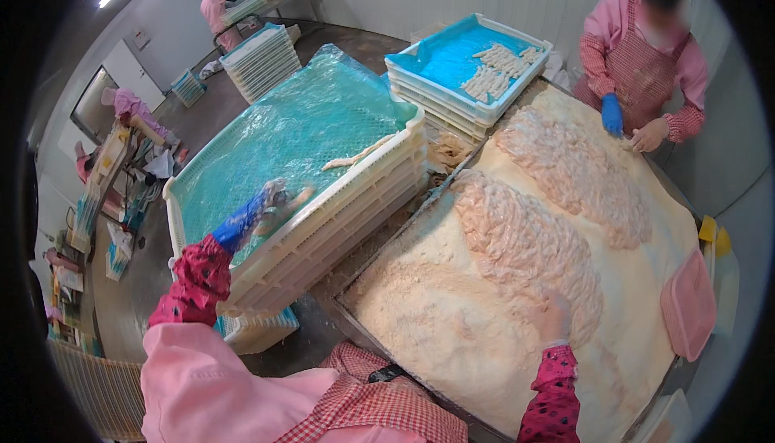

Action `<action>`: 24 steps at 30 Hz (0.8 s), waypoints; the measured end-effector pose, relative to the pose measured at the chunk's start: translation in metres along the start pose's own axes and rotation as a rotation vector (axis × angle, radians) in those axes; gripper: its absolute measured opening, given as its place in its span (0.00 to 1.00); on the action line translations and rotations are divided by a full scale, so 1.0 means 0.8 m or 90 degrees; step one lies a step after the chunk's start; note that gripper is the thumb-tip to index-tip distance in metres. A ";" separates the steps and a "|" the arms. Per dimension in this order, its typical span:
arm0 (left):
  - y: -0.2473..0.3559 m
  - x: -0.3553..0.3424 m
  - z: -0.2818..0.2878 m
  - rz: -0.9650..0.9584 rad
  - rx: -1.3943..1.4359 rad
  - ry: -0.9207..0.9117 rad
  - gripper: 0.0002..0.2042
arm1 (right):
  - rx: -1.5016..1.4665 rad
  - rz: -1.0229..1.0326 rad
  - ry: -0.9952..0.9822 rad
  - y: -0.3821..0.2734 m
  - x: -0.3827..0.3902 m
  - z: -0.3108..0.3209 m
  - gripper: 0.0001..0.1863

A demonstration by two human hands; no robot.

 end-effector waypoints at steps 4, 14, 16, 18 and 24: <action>0.005 0.038 -0.008 -0.034 -0.055 0.062 0.26 | -0.227 -0.228 0.121 -0.031 -0.006 0.062 0.09; -0.025 0.112 -0.353 -0.450 -0.385 -0.293 0.35 | -0.045 0.041 -0.162 -0.125 0.142 0.040 0.24; -0.061 0.122 -0.474 -0.659 -0.457 -0.360 0.35 | 0.029 0.058 -0.130 -0.143 0.139 0.028 0.23; -0.091 0.105 -0.557 -0.704 -0.458 -0.346 0.30 | 0.012 0.028 -0.155 -0.130 0.148 0.014 0.22; -0.106 0.067 -0.574 -0.641 -0.682 -0.248 0.18 | -0.023 -0.125 -0.050 -0.055 0.237 0.057 0.18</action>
Point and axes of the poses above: each hand's wrist, its own x-axis away from the middle knuckle, its own z-axis out of the back of the hand, y = z × x, the point moved 7 cm from there along -x, towards the middle knuckle, and after that the axes turned 14 degrees about z, right-handed, at the moved point
